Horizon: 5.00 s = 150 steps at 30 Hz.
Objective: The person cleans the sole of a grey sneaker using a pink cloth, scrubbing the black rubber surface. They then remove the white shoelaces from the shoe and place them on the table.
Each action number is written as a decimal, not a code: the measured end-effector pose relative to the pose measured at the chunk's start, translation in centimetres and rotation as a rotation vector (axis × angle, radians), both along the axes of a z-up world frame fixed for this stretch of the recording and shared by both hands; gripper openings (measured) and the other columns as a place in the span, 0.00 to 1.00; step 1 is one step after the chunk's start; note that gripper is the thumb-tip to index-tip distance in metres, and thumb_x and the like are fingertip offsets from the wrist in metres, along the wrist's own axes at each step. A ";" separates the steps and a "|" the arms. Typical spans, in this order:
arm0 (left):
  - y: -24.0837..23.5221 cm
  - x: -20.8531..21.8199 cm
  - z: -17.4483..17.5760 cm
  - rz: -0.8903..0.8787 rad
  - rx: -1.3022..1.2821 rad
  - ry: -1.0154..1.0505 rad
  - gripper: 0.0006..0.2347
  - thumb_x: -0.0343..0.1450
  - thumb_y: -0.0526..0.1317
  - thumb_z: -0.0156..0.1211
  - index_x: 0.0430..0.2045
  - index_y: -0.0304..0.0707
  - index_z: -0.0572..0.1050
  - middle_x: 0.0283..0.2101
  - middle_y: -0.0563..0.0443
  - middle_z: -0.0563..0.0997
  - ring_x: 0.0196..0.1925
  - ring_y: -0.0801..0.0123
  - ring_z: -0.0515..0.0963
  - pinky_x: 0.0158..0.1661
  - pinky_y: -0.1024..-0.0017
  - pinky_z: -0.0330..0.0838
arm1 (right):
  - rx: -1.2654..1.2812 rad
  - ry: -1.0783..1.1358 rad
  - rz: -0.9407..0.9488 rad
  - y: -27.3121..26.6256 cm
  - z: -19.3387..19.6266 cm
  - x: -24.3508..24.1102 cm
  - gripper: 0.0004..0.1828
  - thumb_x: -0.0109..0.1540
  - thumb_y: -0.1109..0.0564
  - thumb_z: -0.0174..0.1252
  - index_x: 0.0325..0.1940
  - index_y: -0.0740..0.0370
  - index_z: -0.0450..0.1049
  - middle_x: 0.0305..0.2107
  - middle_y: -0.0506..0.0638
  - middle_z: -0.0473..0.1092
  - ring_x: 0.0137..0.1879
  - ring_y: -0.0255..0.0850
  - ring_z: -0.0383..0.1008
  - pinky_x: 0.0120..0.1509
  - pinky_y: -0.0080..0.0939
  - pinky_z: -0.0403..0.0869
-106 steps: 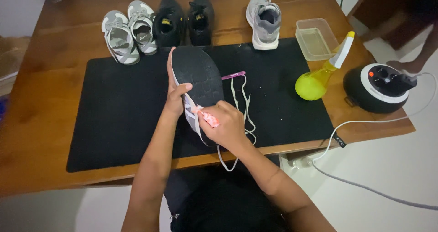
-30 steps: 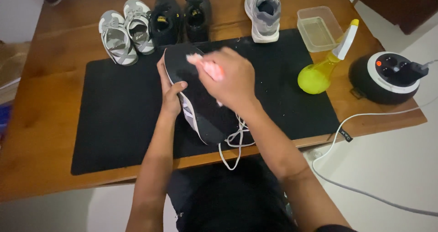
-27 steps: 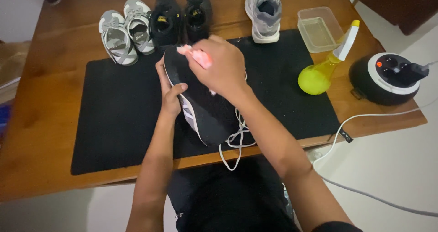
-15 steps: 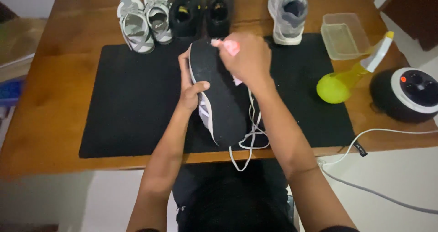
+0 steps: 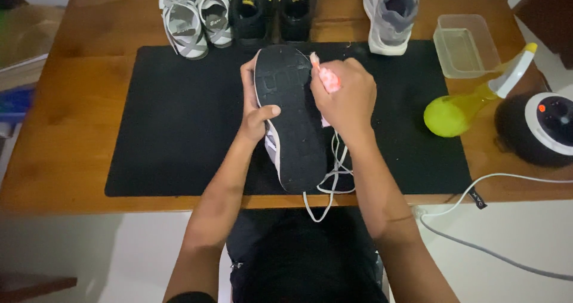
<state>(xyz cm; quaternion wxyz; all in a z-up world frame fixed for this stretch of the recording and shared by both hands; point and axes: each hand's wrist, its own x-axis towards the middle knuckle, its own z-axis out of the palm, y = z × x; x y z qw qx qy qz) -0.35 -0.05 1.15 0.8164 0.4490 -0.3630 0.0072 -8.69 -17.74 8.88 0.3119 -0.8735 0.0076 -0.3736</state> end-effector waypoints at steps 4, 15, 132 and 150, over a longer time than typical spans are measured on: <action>-0.3 -0.5 0.5 -0.005 -0.021 -0.013 0.36 0.58 0.44 0.73 0.60 0.54 0.58 0.61 0.61 0.70 0.63 0.78 0.70 0.65 0.73 0.65 | -0.064 -0.073 -0.039 0.5 -1.3 -2.1 0.05 0.62 0.54 0.65 0.33 0.55 0.80 0.23 0.58 0.68 0.30 0.61 0.75 0.31 0.53 0.71; -0.6 -0.1 -0.2 0.024 -0.031 -0.024 0.40 0.58 0.46 0.68 0.69 0.51 0.56 0.66 0.56 0.69 0.66 0.74 0.70 0.68 0.70 0.67 | 0.115 -0.346 -0.027 3.3 -8.4 -7.6 0.04 0.56 0.69 0.67 0.32 0.65 0.80 0.22 0.58 0.68 0.26 0.55 0.72 0.30 0.43 0.68; -0.9 -2.2 0.8 0.149 0.134 -0.211 0.40 0.70 0.58 0.66 0.75 0.46 0.52 0.77 0.48 0.56 0.79 0.59 0.60 0.77 0.56 0.60 | 0.141 0.374 -0.072 2.0 -2.9 -11.8 0.09 0.63 0.50 0.66 0.40 0.55 0.85 0.30 0.50 0.78 0.33 0.42 0.76 0.34 0.44 0.68; -1.2 -2.7 1.5 0.189 0.151 -0.239 0.38 0.72 0.59 0.65 0.75 0.46 0.54 0.77 0.50 0.57 0.79 0.59 0.61 0.77 0.54 0.61 | -0.033 0.471 -0.114 1.7 -4.1 -13.8 0.11 0.64 0.46 0.63 0.41 0.51 0.86 0.34 0.48 0.80 0.36 0.44 0.77 0.33 0.47 0.70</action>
